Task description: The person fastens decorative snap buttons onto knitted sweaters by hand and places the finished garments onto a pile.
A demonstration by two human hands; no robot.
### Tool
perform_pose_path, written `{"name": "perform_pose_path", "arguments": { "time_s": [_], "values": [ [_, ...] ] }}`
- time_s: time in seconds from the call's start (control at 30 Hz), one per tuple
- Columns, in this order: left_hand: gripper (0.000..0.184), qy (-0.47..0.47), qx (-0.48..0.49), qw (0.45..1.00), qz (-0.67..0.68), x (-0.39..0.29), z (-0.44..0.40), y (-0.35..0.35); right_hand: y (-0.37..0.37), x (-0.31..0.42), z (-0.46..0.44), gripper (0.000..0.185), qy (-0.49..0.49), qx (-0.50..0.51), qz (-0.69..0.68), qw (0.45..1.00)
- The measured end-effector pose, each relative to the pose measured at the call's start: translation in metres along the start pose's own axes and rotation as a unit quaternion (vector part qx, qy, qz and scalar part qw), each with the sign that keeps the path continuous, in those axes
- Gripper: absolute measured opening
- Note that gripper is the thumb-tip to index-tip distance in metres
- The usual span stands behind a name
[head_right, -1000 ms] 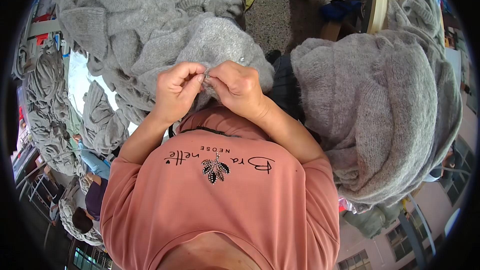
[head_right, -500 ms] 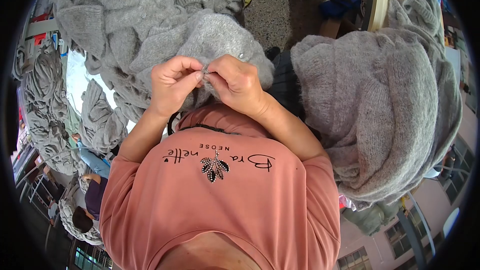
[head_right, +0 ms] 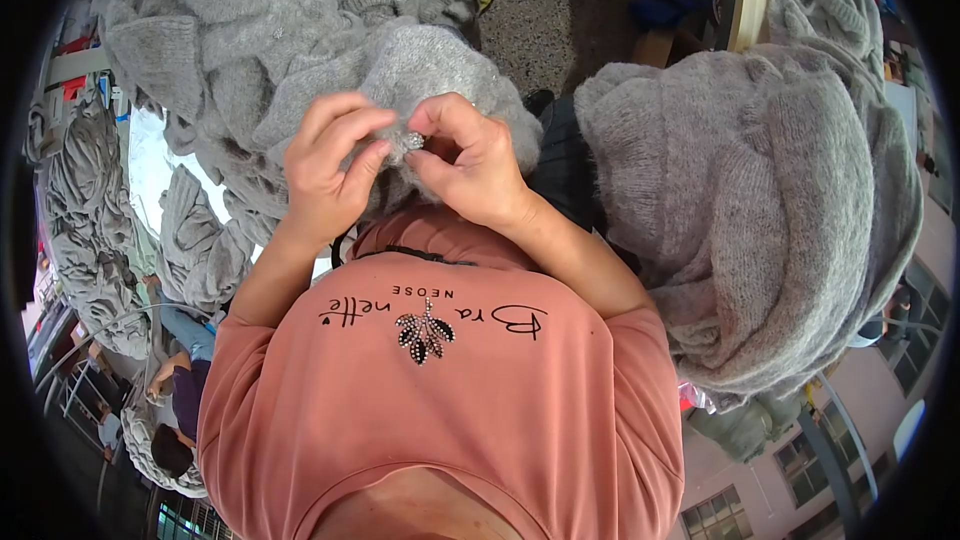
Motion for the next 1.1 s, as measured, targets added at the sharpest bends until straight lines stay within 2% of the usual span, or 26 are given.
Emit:
{"name": "perform_pose_path", "arguments": {
  "time_s": [0.03, 0.1, 0.13, 0.2, 0.3, 0.4, 0.5, 0.6, 0.7, 0.73, 0.8, 0.87, 0.93, 1.03, 1.1],
  "values": [
    [0.021, 0.042, 0.031, 0.998, -0.043, -0.006, -0.003, 0.001, -0.001, 0.003, 0.000, 0.025, -0.007, -0.002, 0.022, 1.000],
    [0.022, -0.028, 0.084, 0.996, 0.021, 0.008, 0.001, 0.005, -0.002, 0.009, -0.001, 0.025, -0.025, -0.007, 0.065, 0.998],
    [0.022, -0.063, 0.110, 0.990, 0.054, 0.014, 0.003, 0.009, -0.002, 0.006, -0.001, 0.025, -0.010, -0.009, 0.046, 0.999],
    [0.019, -0.052, 0.108, 0.991, 0.056, 0.013, 0.005, 0.011, -0.002, -0.002, 0.002, 0.024, 0.023, -0.014, 0.008, 1.000],
    [0.018, -0.039, 0.078, 0.994, 0.068, 0.017, 0.011, 0.012, 0.003, -0.007, 0.002, 0.020, -0.014, 0.015, 0.004, 1.000],
    [0.018, 0.009, 0.049, 0.998, 0.048, 0.012, 0.011, 0.009, 0.007, -0.013, 0.002, 0.015, 0.137, 0.097, -0.159, 0.973],
    [0.019, 0.037, 0.036, 0.998, 0.031, 0.009, 0.013, 0.007, 0.008, -0.014, 0.001, 0.014, 0.109, 0.137, -0.146, 0.974],
    [0.019, 0.035, 0.030, 0.998, 0.035, 0.009, 0.016, 0.008, 0.004, -0.008, -0.001, 0.009, 0.073, 0.150, -0.070, 0.984],
    [0.017, 0.028, 0.023, 0.999, 0.037, 0.010, 0.017, 0.010, 0.006, -0.009, 0.004, 0.005, 0.126, 0.153, -0.136, 0.971],
    [0.016, 0.027, 0.019, 0.999, 0.036, 0.010, 0.016, 0.010, 0.004, -0.006, 0.005, 0.004, 0.105, 0.126, -0.107, 0.981],
    [0.012, -0.075, 0.012, 0.996, 0.052, 0.018, 0.016, 0.010, 0.002, 0.002, 0.006, 0.004, 0.063, 0.072, -0.048, 0.994],
    [0.007, -0.171, 0.010, 0.981, 0.097, 0.029, 0.020, 0.012, 0.000, 0.009, 0.006, 0.007, -0.054, 0.002, 0.073, 0.996],
    [0.006, -0.260, 0.015, 0.950, 0.172, 0.041, 0.028, 0.016, 0.001, 0.018, 0.010, 0.014, -0.165, -0.043, 0.183, 0.968],
    [0.008, -0.259, -0.015, 0.952, 0.165, 0.042, 0.028, 0.015, 0.003, 0.028, 0.014, 0.016, -0.231, -0.081, 0.248, 0.937],
    [0.008, -0.258, -0.017, 0.955, 0.145, 0.042, 0.029, 0.015, 0.006, 0.029, 0.015, 0.017, -0.238, -0.075, 0.267, 0.931]
  ]
}}
Point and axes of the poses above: each hand's wrist, its own z-axis away from the middle knuckle, its own y-axis out of the palm, x = y × z, the point moved 7 cm from there along -z, towards the middle knuckle, and after that the axes turned 13 degrees about z, right-handed, at the moved point
